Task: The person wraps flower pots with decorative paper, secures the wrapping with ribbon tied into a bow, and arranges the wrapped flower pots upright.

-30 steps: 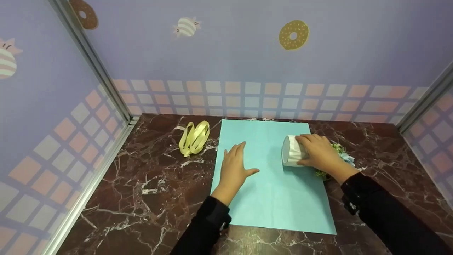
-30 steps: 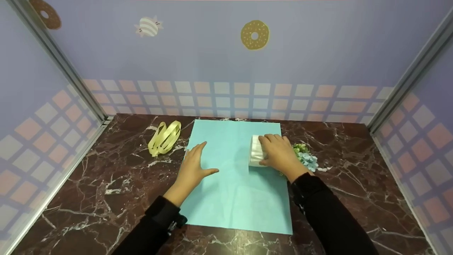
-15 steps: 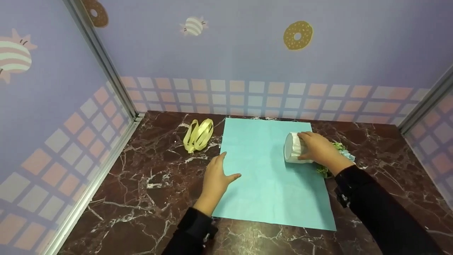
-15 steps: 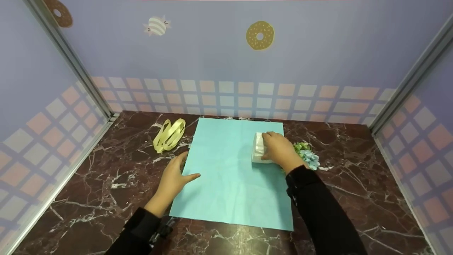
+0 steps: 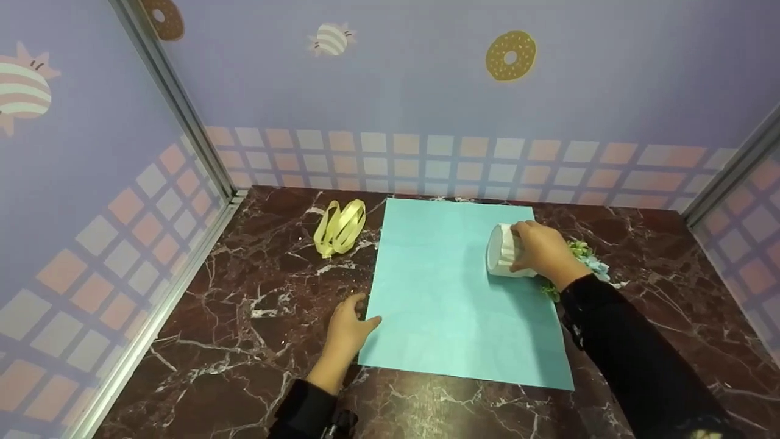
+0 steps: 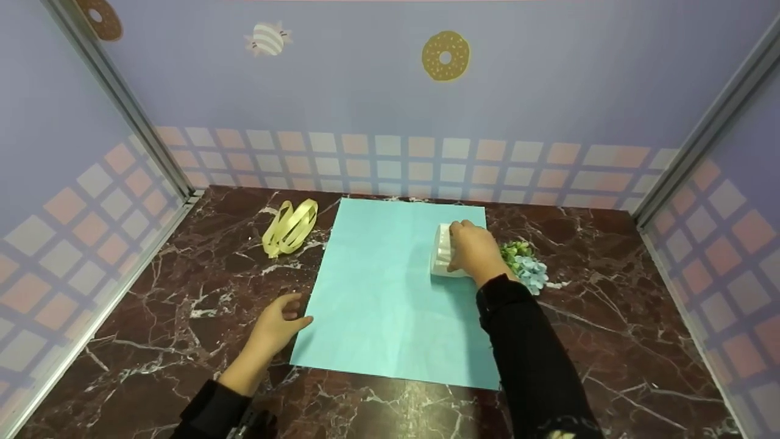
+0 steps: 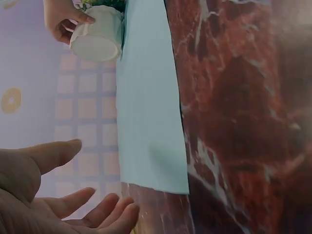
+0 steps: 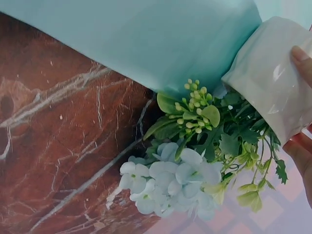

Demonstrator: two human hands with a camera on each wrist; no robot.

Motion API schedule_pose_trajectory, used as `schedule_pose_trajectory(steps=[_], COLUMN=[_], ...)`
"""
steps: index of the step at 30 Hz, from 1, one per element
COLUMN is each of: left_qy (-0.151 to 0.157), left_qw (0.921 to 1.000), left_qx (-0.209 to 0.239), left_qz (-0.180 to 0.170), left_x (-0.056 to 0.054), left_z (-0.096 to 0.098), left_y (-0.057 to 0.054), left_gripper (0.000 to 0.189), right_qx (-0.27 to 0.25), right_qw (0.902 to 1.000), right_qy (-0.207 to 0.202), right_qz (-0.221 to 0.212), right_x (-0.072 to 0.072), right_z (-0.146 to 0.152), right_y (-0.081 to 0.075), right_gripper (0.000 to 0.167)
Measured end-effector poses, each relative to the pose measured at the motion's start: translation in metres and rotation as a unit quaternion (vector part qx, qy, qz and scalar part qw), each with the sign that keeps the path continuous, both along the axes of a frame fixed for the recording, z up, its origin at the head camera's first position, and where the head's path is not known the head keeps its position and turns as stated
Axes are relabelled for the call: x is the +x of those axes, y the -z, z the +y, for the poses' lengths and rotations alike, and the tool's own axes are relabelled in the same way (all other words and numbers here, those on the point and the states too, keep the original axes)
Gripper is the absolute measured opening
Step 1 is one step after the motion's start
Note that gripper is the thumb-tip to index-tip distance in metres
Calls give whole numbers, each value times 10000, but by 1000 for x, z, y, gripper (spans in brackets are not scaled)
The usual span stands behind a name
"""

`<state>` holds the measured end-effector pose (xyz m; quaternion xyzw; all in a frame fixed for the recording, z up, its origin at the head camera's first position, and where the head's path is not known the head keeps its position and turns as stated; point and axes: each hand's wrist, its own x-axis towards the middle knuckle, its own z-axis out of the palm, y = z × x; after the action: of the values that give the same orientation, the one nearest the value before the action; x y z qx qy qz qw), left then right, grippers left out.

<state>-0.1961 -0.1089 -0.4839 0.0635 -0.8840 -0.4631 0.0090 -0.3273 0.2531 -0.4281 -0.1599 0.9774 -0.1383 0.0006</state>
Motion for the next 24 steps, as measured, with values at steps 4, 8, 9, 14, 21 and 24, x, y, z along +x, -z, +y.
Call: schedule_pose_trajectory(steps=[4, 8, 9, 14, 21, 24], left_qy=[175, 371, 434, 675, 577, 576], left_qw=[9989, 9924, 9886, 9622, 9557, 9557], left_qx=[-209, -986, -1283, -2541, -2760, -2762], left_qz=[-389, -629, -658, -702, -845, -837], left_x=[4, 8, 9, 13, 17, 19], left_z=[-9, -13, -12, -7, -1, 0], left_y=[3, 6, 7, 11, 9, 10], left_gripper=[54, 54, 56, 77, 70, 61], right_qx=[31, 12, 11, 15, 21, 15], right_qw=[10000, 10000, 10000, 10000, 9999, 9997], right_qy=[30, 3, 7, 60, -10, -57], right_qz=[47, 48, 44, 10, 141, 235], right_x=[0, -1, -1, 0, 1, 1], right_z=[0, -1, -2, -2, -1, -2], right_y=[1, 1, 1, 0, 2, 4], right_gripper=[80, 81, 82, 83, 81, 80])
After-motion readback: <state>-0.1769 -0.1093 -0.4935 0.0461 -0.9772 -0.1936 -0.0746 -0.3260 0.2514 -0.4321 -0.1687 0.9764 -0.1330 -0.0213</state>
